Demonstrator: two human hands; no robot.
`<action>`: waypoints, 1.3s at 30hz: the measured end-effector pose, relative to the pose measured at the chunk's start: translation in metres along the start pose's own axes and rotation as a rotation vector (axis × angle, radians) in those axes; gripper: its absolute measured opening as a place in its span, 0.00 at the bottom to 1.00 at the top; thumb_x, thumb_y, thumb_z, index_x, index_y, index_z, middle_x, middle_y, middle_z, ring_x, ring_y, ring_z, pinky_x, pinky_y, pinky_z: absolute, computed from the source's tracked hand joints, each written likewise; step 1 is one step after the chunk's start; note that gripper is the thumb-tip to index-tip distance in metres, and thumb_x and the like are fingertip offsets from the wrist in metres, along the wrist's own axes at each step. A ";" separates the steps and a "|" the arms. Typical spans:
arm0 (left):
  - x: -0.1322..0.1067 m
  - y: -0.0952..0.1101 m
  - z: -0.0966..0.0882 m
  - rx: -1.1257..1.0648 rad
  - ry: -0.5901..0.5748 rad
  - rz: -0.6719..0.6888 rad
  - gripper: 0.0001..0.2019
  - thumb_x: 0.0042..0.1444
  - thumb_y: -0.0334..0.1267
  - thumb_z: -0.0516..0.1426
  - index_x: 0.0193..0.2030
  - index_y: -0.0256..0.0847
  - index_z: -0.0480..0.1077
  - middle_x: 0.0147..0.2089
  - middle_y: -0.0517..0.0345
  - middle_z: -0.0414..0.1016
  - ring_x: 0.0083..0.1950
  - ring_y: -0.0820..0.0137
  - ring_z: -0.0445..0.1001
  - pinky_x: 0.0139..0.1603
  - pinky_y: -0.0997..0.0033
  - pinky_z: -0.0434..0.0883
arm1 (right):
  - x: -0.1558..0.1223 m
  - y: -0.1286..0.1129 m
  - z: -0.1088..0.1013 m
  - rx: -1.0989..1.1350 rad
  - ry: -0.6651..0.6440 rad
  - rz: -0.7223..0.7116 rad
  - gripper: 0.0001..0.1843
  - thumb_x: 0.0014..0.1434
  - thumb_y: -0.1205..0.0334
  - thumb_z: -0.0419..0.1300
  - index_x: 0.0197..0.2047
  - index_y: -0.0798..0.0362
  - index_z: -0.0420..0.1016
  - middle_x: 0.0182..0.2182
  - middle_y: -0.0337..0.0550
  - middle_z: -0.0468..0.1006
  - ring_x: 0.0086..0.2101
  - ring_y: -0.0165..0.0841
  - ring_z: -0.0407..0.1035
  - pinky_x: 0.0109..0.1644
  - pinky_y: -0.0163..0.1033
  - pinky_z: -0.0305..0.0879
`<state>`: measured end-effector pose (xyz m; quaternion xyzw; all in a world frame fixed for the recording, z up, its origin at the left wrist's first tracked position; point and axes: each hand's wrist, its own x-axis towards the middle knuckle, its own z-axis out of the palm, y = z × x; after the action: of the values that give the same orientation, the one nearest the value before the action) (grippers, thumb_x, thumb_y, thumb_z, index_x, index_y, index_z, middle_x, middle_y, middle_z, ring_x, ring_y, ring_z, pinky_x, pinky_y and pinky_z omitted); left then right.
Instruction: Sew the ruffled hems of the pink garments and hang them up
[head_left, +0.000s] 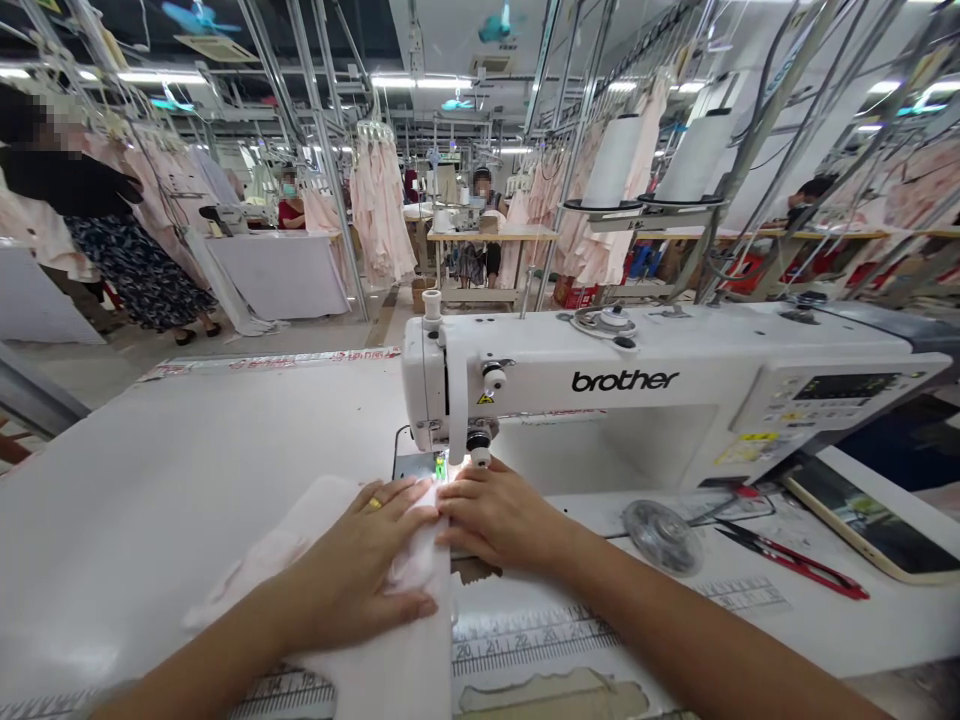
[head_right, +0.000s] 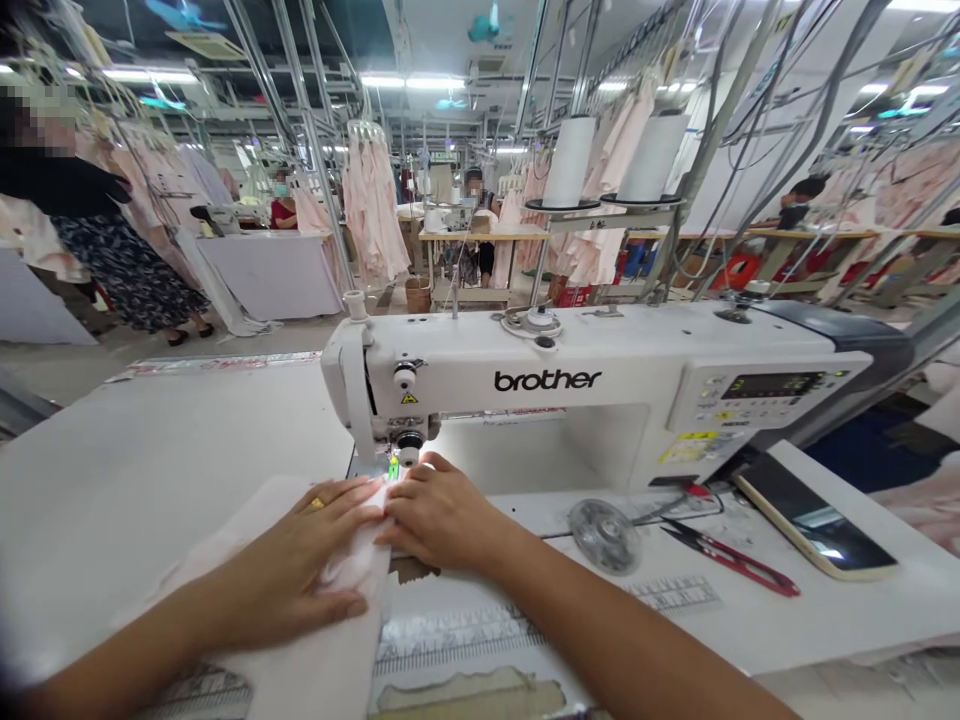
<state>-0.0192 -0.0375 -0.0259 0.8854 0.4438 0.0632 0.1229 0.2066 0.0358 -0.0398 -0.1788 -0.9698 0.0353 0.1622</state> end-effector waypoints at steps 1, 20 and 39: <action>0.002 -0.003 0.000 -0.010 -0.009 0.009 0.35 0.56 0.60 0.56 0.66 0.47 0.56 0.71 0.49 0.56 0.71 0.53 0.53 0.69 0.42 0.54 | 0.000 0.000 0.001 -0.005 0.000 0.013 0.18 0.69 0.49 0.52 0.45 0.53 0.75 0.43 0.43 0.80 0.45 0.36 0.68 0.54 0.43 0.53; 0.009 -0.010 0.007 -0.006 0.050 0.009 0.32 0.61 0.60 0.50 0.68 0.46 0.56 0.70 0.48 0.59 0.71 0.51 0.54 0.70 0.36 0.42 | 0.000 0.001 0.005 -0.057 0.066 0.086 0.13 0.69 0.53 0.53 0.43 0.51 0.75 0.42 0.42 0.79 0.43 0.36 0.68 0.57 0.45 0.50; -0.002 -0.003 -0.016 0.089 0.159 -0.104 0.28 0.65 0.57 0.46 0.64 0.41 0.60 0.67 0.47 0.63 0.72 0.57 0.51 0.71 0.40 0.46 | -0.003 0.009 0.000 0.081 0.006 -0.034 0.11 0.69 0.56 0.53 0.48 0.46 0.75 0.47 0.43 0.77 0.49 0.39 0.68 0.55 0.48 0.60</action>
<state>-0.0263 -0.0343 -0.0112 0.8578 0.5000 0.1070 0.0512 0.2127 0.0430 -0.0418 -0.1557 -0.9699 0.0714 0.1730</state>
